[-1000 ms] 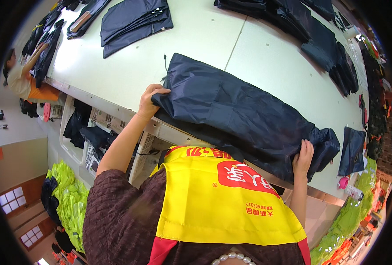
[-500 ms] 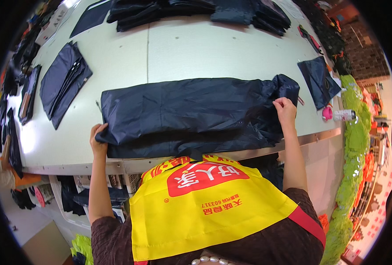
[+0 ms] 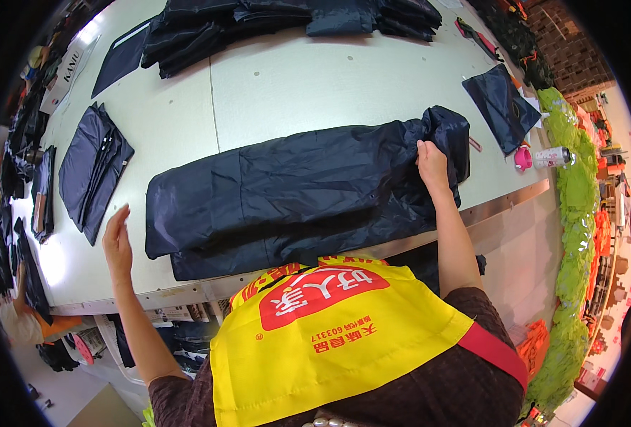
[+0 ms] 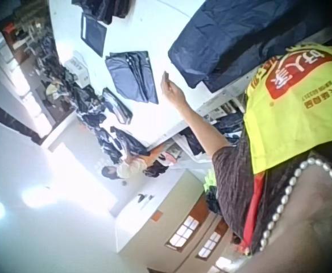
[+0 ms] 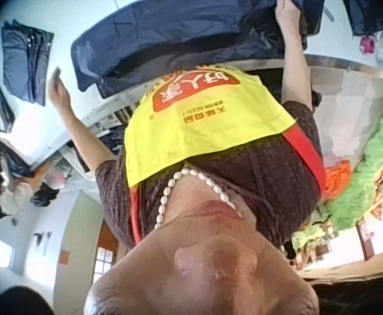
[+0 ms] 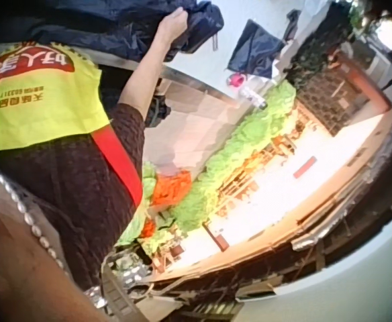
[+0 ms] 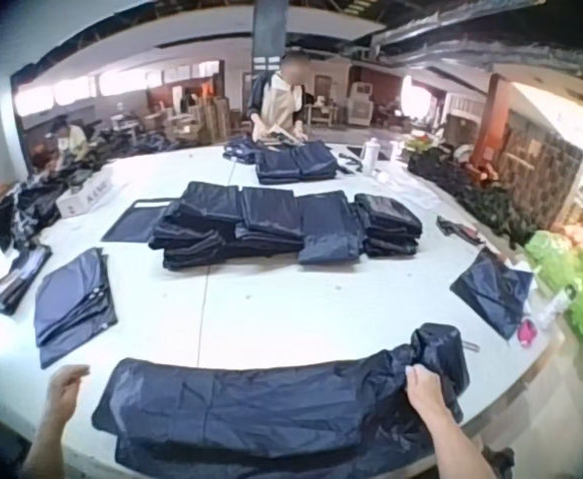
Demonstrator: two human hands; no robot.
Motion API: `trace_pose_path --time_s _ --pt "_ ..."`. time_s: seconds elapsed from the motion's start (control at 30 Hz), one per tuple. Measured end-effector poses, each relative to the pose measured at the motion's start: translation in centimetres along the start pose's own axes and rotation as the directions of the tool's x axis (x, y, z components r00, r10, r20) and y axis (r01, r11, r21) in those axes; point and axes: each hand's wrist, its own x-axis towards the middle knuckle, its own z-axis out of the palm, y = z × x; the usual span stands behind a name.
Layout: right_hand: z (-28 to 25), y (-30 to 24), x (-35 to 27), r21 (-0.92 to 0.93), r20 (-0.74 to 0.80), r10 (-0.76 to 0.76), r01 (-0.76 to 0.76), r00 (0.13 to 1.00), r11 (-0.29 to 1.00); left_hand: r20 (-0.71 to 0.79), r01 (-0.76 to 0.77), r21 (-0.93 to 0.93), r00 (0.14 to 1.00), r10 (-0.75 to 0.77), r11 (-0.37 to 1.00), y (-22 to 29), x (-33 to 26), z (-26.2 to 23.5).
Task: The person folds a black jacket on a table, aligns the edges, zips it closed, and folds it into a compact rectangle. The folded jacket is then placed into a plastic bag and set aside.
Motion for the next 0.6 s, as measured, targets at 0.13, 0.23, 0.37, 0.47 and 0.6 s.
trace_pose_path --time_s 0.13,0.23,0.37,0.47,0.6 --pt "-0.8 -1.9 -0.9 -0.054 -0.257 0.031 -0.046 0.966 0.997 0.242 -0.194 0.311 0.963 0.120 0.930 5.4 0.9 8.2" --pt "0.5 -5.4 -2.8 -0.041 -0.333 -0.312 0.317 0.890 0.947 0.262 -0.170 0.480 0.964 0.044 0.861 3.7 -1.1 13.4" --pt "4.7 -4.7 -7.2 -0.428 0.217 -0.186 0.264 0.958 0.864 0.205 -0.126 0.458 0.978 0.033 0.880 1.3 -1.8 14.4" --pt "4.6 -4.7 -6.3 -0.437 0.229 -0.098 0.192 0.969 0.879 0.123 -0.044 0.459 0.992 -0.014 0.887 -0.9 -2.6 13.8" --pt "2.2 -8.2 -5.7 -0.508 0.403 0.079 0.151 0.912 0.848 -0.058 0.320 0.351 0.945 -0.321 0.880 -3.2 -4.0 13.2"
